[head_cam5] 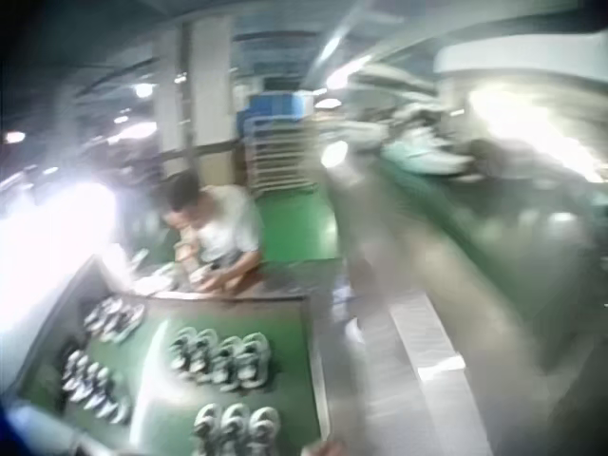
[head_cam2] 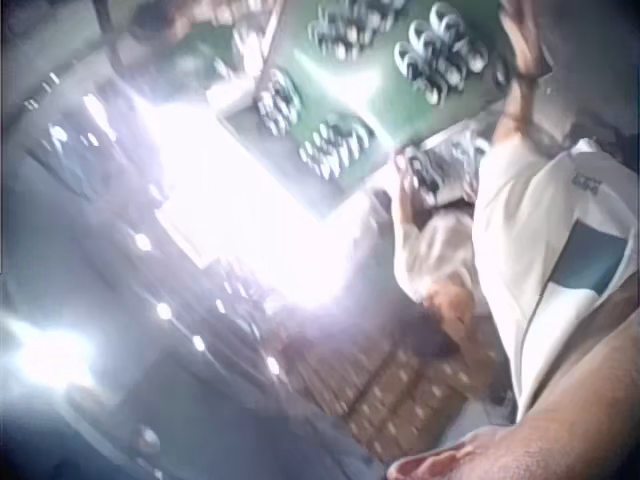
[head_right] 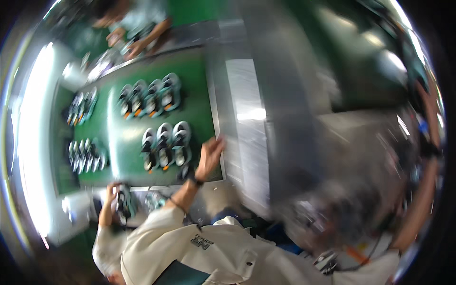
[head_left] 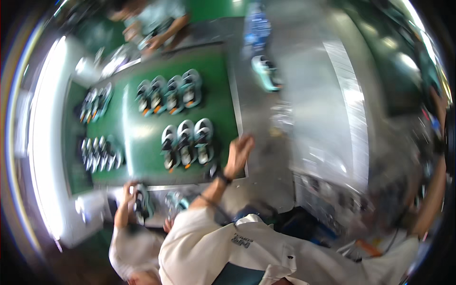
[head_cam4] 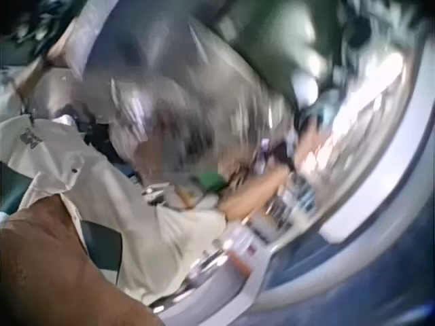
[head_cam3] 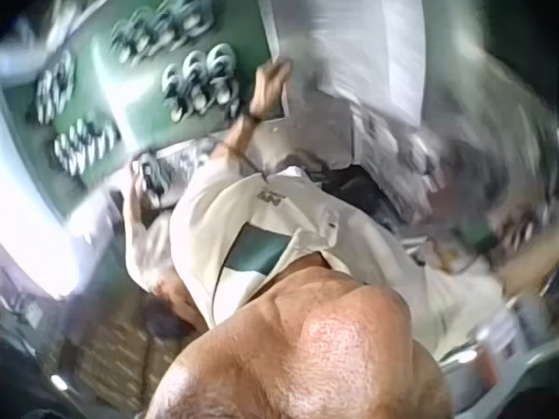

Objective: Operating a toe-lasting machine to shape shoe uppers onto lasts in an assembly line.

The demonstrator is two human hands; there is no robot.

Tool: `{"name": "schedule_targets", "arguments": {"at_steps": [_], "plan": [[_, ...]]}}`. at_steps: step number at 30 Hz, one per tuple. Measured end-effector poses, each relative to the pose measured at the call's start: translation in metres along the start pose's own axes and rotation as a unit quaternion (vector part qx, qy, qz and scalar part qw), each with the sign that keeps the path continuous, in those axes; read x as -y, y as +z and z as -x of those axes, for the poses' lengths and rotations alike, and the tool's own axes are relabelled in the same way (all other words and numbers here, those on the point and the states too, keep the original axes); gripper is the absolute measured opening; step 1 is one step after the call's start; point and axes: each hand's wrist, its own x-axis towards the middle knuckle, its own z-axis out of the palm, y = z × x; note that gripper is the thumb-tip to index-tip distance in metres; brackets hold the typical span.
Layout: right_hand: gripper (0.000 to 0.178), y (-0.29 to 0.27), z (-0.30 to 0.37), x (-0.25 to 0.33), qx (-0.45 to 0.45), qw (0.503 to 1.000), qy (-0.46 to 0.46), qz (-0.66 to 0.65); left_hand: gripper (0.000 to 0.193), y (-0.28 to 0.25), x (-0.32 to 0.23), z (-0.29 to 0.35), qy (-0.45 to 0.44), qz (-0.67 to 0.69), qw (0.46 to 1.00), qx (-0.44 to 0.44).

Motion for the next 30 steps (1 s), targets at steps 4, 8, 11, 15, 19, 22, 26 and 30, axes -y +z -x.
{"name": "schedule_targets", "arguments": {"at_steps": [4,8,11,15,19,22,26,30], "plan": [[0.081,0.019,0.100,0.084,-0.223,0.972,-0.073,0.021,0.037,0.089,-0.041,0.130,-0.065,0.209,0.925,0.312],[0.083,-0.028,0.273,0.131,-0.281,0.945,-0.107,-0.126,0.052,0.148,-0.112,0.184,-0.136,0.335,0.747,0.558],[0.074,-0.054,0.402,0.125,-0.242,0.966,-0.079,-0.042,0.080,0.211,-0.164,0.209,-0.189,0.392,0.626,0.647],[0.055,-0.081,0.555,0.123,-0.130,0.987,-0.015,0.092,0.102,0.293,-0.184,0.279,-0.375,0.367,0.443,0.727],[0.076,-0.123,0.681,0.141,-0.122,0.958,0.167,0.200,0.082,0.336,-0.144,0.358,-0.318,0.288,0.506,0.748],[0.084,-0.128,0.791,0.160,-0.176,0.923,0.333,-0.079,0.055,0.377,-0.123,0.432,-0.212,0.183,0.619,0.734],[0.083,-0.109,0.882,0.187,-0.476,0.653,0.452,-0.378,0.049,0.418,-0.081,0.549,-0.047,0.119,0.649,0.750],[0.062,-0.097,0.975,0.196,-0.619,0.509,0.571,-0.179,0.066,0.419,-0.047,0.662,0.038,0.051,0.581,0.811]]}}
